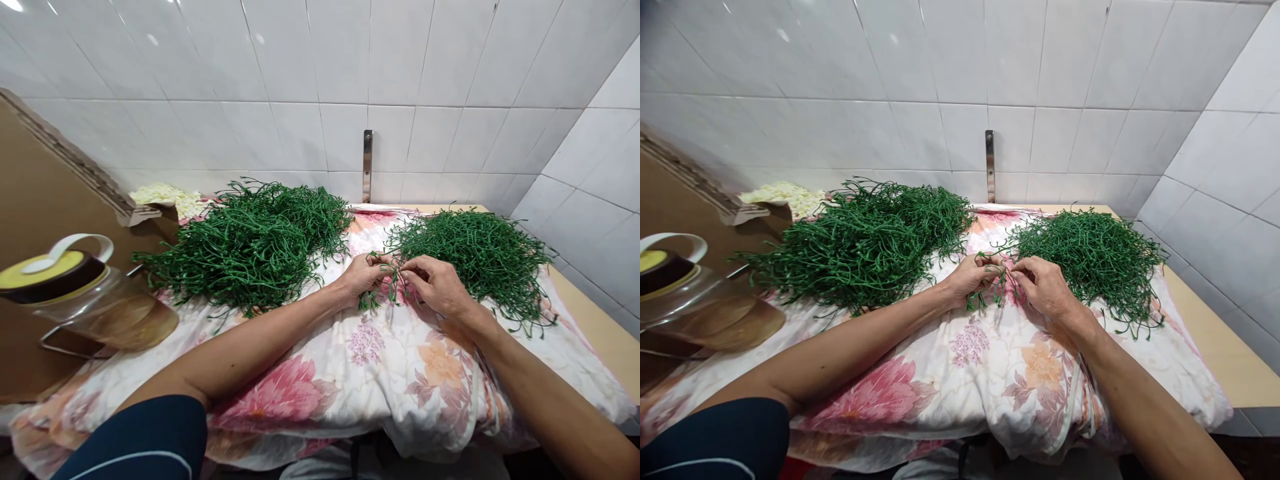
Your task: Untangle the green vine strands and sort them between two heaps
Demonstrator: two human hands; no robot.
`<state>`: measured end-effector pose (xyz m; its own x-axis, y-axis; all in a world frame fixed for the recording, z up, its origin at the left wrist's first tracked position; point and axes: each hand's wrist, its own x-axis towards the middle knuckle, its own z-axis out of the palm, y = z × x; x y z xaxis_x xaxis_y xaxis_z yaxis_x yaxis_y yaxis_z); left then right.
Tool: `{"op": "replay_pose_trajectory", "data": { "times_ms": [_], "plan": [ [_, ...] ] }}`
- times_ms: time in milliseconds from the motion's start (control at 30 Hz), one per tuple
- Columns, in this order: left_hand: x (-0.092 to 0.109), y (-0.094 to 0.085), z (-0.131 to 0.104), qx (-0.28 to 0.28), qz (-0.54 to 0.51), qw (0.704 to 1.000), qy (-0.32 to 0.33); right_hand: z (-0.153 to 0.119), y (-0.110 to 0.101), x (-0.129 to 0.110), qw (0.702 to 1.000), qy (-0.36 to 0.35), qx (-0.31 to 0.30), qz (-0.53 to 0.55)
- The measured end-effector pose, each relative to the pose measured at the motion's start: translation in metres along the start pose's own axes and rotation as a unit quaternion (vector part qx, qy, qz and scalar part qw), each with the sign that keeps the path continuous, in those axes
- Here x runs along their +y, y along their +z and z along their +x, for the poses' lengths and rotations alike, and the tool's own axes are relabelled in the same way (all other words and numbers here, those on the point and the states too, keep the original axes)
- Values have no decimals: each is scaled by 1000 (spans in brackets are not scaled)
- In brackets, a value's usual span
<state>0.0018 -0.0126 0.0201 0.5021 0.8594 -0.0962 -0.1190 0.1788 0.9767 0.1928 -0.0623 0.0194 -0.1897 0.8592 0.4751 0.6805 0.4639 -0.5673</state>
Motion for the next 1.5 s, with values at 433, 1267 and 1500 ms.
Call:
{"op": "replay_pose_trajectory", "data": {
  "times_ms": [433,1267,1500],
  "plan": [
    [-18,-6,10,56,108,983,140,-2,0,-10,993,68,-58,80],
    [-22,-8,3,83,249,938,225,-3,19,0,926,205,-67,310],
    [-21,-6,3,74,237,948,201,-4,21,0,962,161,-34,220]
  ]
}}
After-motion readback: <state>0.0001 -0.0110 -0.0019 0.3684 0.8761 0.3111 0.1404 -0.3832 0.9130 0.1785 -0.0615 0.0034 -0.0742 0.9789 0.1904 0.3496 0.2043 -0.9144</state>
